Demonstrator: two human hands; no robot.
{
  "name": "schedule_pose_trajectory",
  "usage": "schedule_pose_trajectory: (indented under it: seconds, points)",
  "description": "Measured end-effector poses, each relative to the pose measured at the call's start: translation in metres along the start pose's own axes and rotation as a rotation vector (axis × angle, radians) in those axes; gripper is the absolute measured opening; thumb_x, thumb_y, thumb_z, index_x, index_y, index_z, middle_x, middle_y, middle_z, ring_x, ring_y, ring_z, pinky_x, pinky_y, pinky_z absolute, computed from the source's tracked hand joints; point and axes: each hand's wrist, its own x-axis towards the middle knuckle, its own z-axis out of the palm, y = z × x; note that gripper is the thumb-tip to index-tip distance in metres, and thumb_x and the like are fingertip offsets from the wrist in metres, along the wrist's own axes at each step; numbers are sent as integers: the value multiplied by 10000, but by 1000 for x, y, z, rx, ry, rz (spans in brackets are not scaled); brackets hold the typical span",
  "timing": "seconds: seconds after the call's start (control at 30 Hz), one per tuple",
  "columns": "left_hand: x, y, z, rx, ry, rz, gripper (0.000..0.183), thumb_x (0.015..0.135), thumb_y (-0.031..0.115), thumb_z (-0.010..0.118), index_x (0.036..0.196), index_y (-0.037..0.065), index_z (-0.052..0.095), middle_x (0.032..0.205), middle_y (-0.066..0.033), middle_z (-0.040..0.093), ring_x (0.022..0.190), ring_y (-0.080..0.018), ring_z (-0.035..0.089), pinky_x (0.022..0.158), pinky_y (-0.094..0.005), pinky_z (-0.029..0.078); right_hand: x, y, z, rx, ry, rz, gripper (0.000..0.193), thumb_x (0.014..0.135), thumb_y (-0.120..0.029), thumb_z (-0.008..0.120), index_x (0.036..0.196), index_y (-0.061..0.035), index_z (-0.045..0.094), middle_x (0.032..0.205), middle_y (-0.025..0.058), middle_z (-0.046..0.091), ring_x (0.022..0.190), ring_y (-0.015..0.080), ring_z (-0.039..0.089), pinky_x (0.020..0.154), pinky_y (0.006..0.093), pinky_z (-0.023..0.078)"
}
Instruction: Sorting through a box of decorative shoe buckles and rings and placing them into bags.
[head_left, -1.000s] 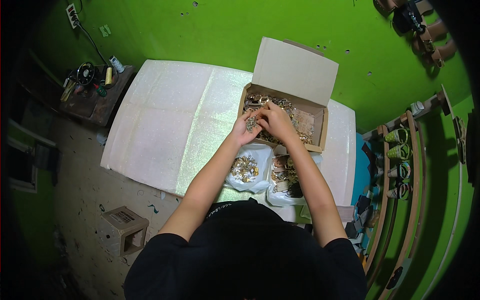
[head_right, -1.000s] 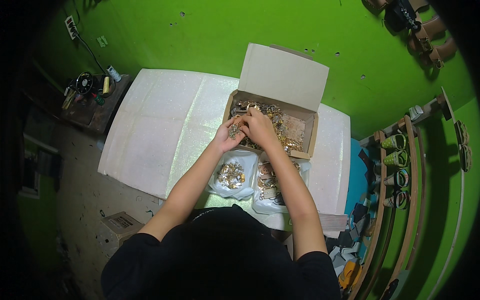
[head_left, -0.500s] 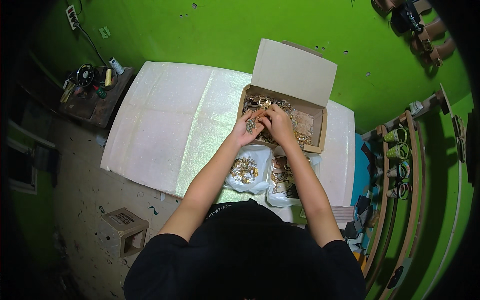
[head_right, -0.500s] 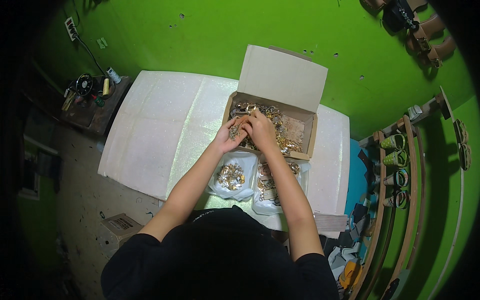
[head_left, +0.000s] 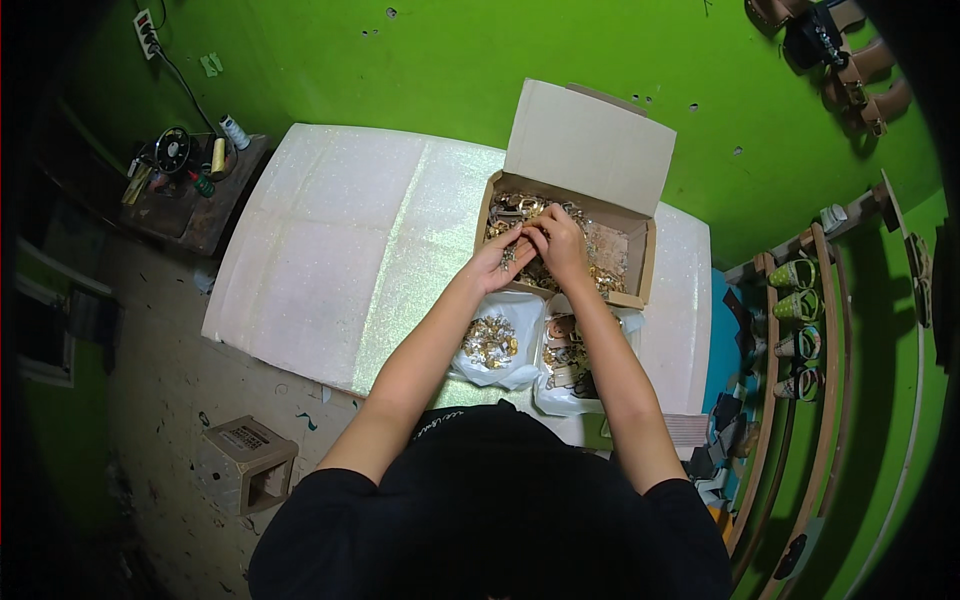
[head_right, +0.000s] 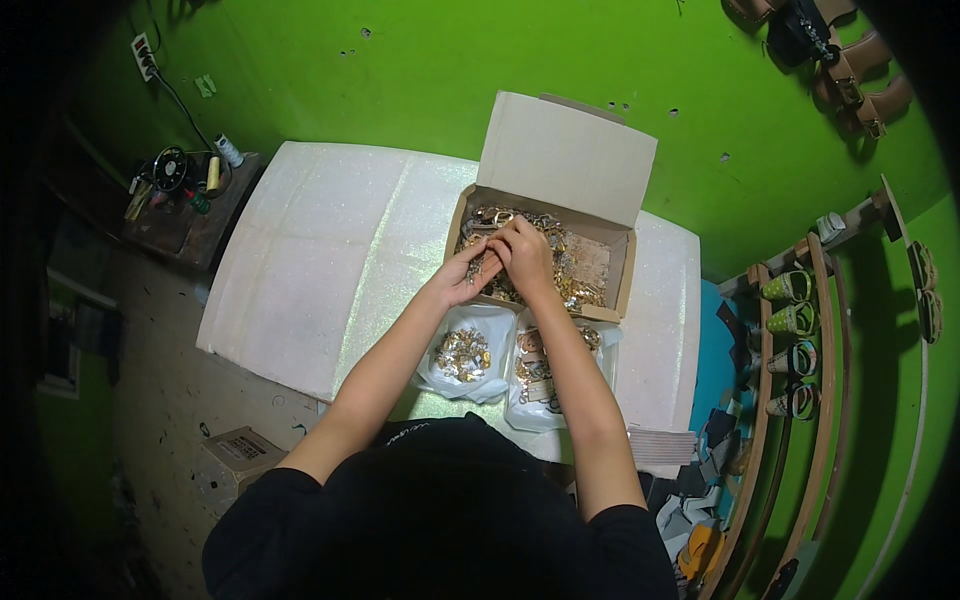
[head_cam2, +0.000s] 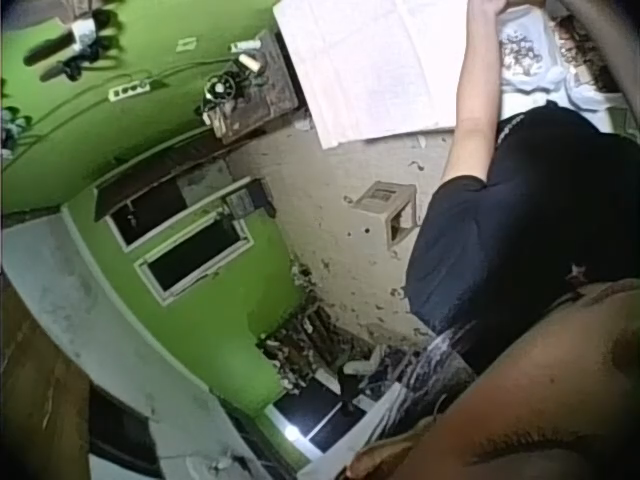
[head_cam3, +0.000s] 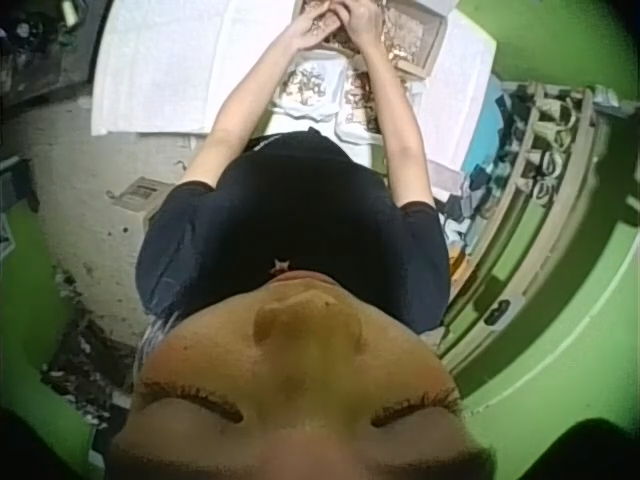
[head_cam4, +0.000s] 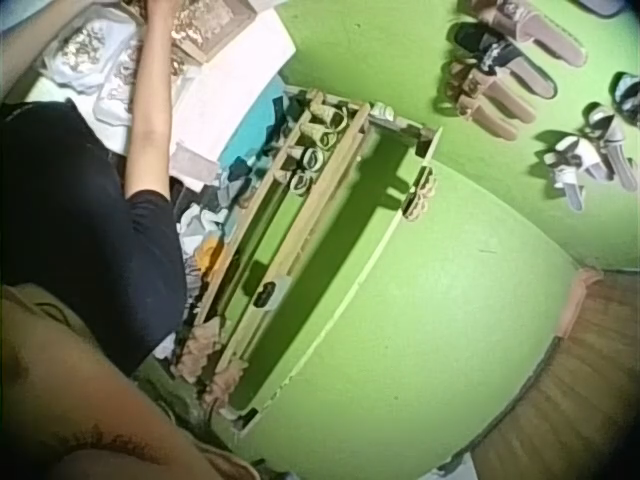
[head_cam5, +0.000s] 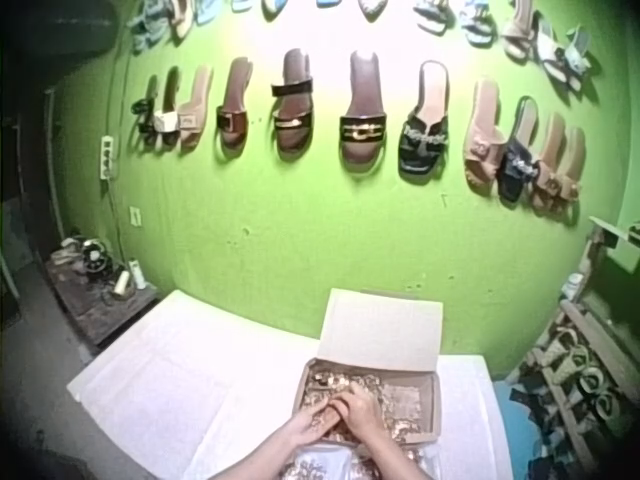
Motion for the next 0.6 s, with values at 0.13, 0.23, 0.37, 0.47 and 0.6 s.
schedule_pose_trajectory:
  seconds: [0.13, 0.23, 0.37, 0.47, 0.6]
  points:
    - [1, 0, 0, 8, 17, 8, 207, 853, 139, 457, 1005, -1, 454, 970, -137, 523, 935, -211, 540, 820, -310, 477, -3, 2, 4, -53, 65, -68, 78, 658, -106, 615, 706, -52, 588, 714, 64, 518, 643, 249, 526, 580, 330, 412]
    - [1, 0, -1, 4, 25, 1, 214, 853, 155, 461, 1003, 3, 450, 967, -129, 518, 927, -204, 540, 812, -301, 482, -5, 1, 7, -63, 103, -81, 77, 660, -107, 613, 709, -53, 585, 719, 62, 519, 651, 245, 530, 580, 332, 411]
    - [0, 1, 3, -8, 57, 3, 207, 852, 163, 465, 997, 16, 450, 945, -120, 519, 904, -193, 545, 802, -292, 487, -8, -1, 12, -19, 165, -74, 66, 661, -92, 609, 709, -53, 588, 720, 61, 519, 651, 248, 532, 568, 330, 415]
    - [-1, 0, 1, -29, 43, 23, 201, 853, 165, 462, 999, 27, 452, 945, -117, 517, 900, -190, 545, 793, -287, 490, -11, -1, 15, 47, 172, -18, 66, 669, -81, 608, 726, -50, 597, 719, 68, 517, 648, 250, 535, 567, 324, 427]
    - [-1, 1, -1, -10, 28, 6, 201, 853, 156, 462, 1009, 30, 451, 948, -110, 518, 904, -193, 545, 792, -281, 489, -15, 7, 18, 194, 122, 121, 112, 674, -44, 614, 786, -44, 625, 749, 99, 527, 672, 207, 552, 588, 318, 446]
